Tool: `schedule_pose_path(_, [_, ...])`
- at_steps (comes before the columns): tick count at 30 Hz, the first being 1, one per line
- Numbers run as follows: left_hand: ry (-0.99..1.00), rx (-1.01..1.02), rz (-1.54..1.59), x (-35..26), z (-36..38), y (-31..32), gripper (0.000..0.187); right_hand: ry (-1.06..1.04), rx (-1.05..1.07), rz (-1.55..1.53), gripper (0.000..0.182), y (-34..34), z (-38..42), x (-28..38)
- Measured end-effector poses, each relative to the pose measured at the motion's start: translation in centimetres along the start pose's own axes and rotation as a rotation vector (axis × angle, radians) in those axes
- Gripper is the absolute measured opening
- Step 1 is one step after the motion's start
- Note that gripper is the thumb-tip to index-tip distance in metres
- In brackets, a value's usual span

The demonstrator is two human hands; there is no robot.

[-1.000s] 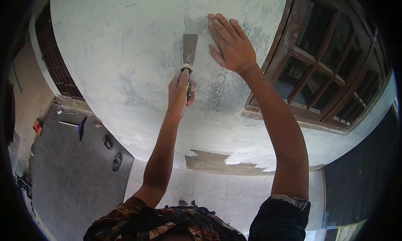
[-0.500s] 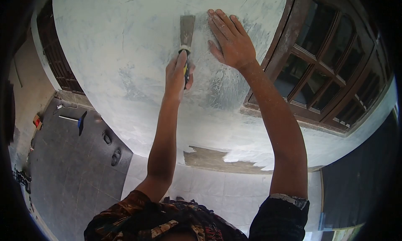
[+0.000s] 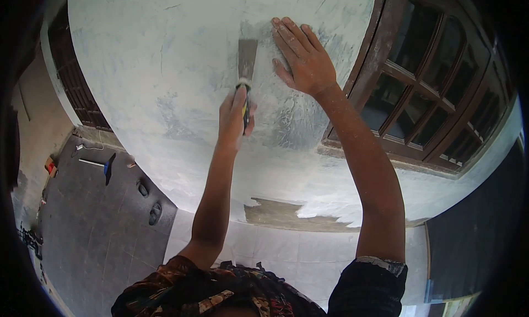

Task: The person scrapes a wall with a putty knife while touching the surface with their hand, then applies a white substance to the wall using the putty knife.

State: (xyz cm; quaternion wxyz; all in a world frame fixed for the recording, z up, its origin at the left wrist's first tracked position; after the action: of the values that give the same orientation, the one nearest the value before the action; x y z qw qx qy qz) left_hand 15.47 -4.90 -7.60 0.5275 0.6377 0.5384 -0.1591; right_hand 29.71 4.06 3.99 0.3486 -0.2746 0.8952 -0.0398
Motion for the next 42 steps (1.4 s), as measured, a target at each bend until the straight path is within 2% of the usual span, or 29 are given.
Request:
schedule_pose_path(4, [-0.001,-0.022,-0.027,-0.1,-0.8,0.3,0.036,0.000,0.002,-0.015,0.057,-0.1,0.1,0.1])
schedule_pose_path(7, [0.099,0.043,0.019,-1.4,-2.0,1.0,0.035,-0.003,-0.017,-0.019,0.057,-0.1,0.0,0.0])
schedule_pose_path(12, [-0.001,0.001,-0.001,0.6,-0.1,-0.1,0.035,-0.007,-0.016,-0.024,0.057,0.0,0.1,-0.2])
schedule_pose_path(15, [0.068,0.036,-0.016,-0.7,-2.4,0.4,0.036,-0.001,-0.006,-0.018,0.057,-0.1,0.1,-0.1])
schedule_pose_path(22, [-0.020,0.001,0.031,0.4,0.0,-0.2,0.036,-0.005,-0.018,-0.009,0.056,0.0,0.1,0.0])
schedule_pose_path(27, [0.122,0.073,0.007,-2.0,-2.5,0.7,0.037,0.003,-0.012,-0.018,0.056,-0.1,0.0,0.0])
schedule_pose_path(30, [0.006,0.007,0.001,0.2,-0.6,-0.1,0.037,0.005,-0.009,-0.012,0.055,-0.1,0.0,0.1])
schedule_pose_path(34, [-0.008,0.017,0.014,-0.1,-1.1,0.2,0.037,0.000,-0.014,-0.021,0.055,-0.1,0.0,0.0])
schedule_pose_path(36, [0.133,0.080,0.031,-1.7,-2.5,1.0,0.037,-0.003,-0.009,-0.019,0.055,-0.2,-0.1,0.0])
schedule_pose_path(42, [0.000,0.000,0.028,0.8,0.1,-0.3,0.036,0.001,-0.014,-0.043,0.055,-0.3,0.0,0.0])
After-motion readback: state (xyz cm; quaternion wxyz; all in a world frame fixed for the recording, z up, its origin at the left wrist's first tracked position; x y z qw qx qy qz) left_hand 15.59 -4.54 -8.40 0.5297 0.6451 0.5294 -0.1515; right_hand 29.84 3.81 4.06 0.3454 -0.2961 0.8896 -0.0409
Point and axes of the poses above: each hand's wrist, its own z-axis away from the middle knuckle, its own y-axis out of the palm, x = y × z, the point moved 2 cm from there along -z, towards the middle knuckle, and after that the axes turned 7 degrees about z, right-handed, at the moved point
